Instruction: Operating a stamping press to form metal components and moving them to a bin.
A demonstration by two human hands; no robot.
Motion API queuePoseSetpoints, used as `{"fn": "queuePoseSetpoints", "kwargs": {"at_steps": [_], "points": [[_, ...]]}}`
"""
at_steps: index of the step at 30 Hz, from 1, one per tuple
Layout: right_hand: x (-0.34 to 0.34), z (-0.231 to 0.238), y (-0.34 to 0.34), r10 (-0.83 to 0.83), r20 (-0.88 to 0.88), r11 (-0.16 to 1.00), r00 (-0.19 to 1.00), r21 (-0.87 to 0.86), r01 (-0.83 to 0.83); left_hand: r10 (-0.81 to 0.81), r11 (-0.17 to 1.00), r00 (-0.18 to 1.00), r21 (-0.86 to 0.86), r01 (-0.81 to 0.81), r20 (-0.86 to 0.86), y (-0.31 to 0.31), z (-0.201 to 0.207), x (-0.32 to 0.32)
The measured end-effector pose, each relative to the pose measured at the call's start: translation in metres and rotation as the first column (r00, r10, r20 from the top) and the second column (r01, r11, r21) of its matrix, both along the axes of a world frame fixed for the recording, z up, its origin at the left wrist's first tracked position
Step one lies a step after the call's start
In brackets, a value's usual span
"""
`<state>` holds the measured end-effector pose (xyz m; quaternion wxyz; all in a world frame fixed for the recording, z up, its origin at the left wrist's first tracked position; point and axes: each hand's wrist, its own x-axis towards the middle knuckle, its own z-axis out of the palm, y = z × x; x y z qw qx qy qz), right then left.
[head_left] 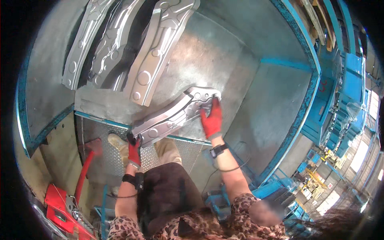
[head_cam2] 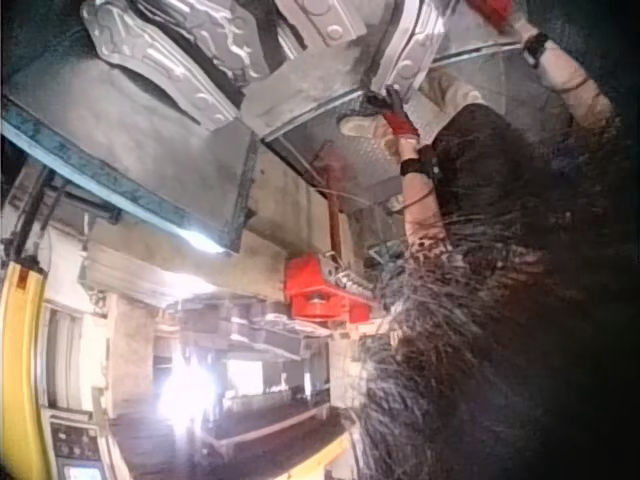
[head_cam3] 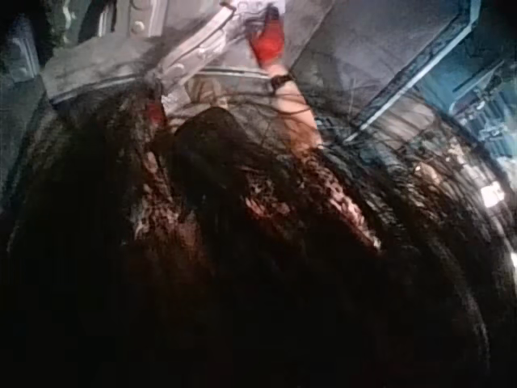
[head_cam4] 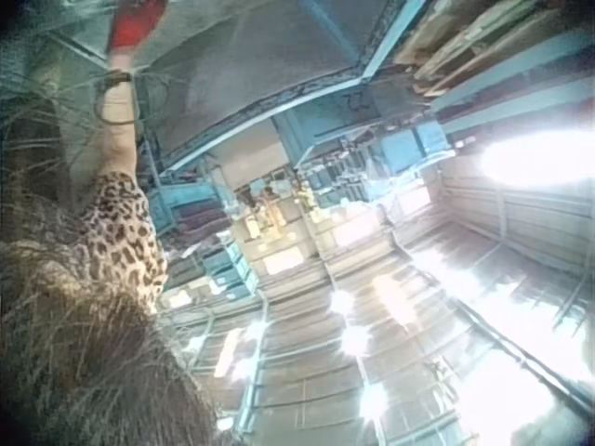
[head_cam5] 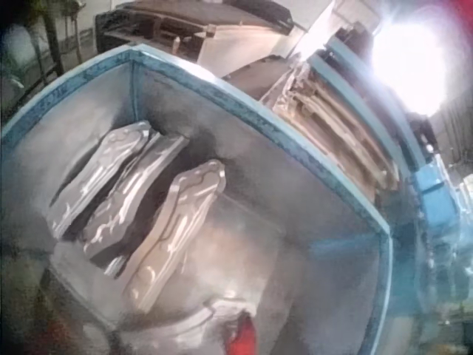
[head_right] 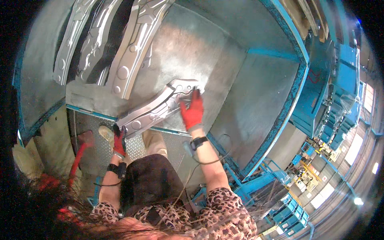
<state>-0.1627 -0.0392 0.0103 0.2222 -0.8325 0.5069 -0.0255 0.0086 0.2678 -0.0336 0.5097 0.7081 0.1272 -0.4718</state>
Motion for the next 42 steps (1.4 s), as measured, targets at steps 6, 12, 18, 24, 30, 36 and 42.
{"fn": "queuePoseSetpoints", "kwargs": {"at_steps": [6, 12, 18, 24, 30, 36, 42], "points": [[-0.025, -0.073, -0.094, -0.453, 0.159, 0.84, 0.877, 0.407, 0.359, 0.193, 0.965, 0.978, 0.167, -0.204, 0.08, 0.006, -0.064, -0.017], [-0.027, -0.083, -0.09, -0.533, 0.144, 0.778, 0.834, 0.472, 0.415, 0.303, 0.941, 0.929, 0.09, -0.327, 0.21, 0.003, -0.074, -0.03], [-0.026, -0.074, -0.105, -0.701, 0.175, 0.513, 0.691, 0.797, 0.319, 0.372, 0.908, 0.911, 0.135, -0.397, 0.175, -0.008, -0.058, -0.023], [-0.012, -0.074, -0.112, -0.476, 0.17, 0.591, 0.863, 0.789, 0.17, 0.436, 0.9, 0.9, 0.009, -0.436, 0.009, -0.009, -0.048, -0.018], [-0.029, -0.083, -0.093, -0.493, 0.211, 0.569, 0.844, 0.812, 0.129, 0.37, 0.927, 0.926, -0.04, -0.373, -0.069, 0.018, -0.073, -0.014], [-0.037, -0.059, -0.012, -0.043, 0.167, 0.883, 0.985, 0.468, -0.04, 0.327, 0.945, 0.929, 0.069, -0.32, -0.172, 0.071, -0.055, 0.014], [0.0, 0.016, 0.056, -0.651, -0.036, 0.174, 0.758, 0.965, 0.195, 0.205, 0.972, 0.978, 0.124, -0.2, -0.029, 0.11, 0.052, 0.05]]}}
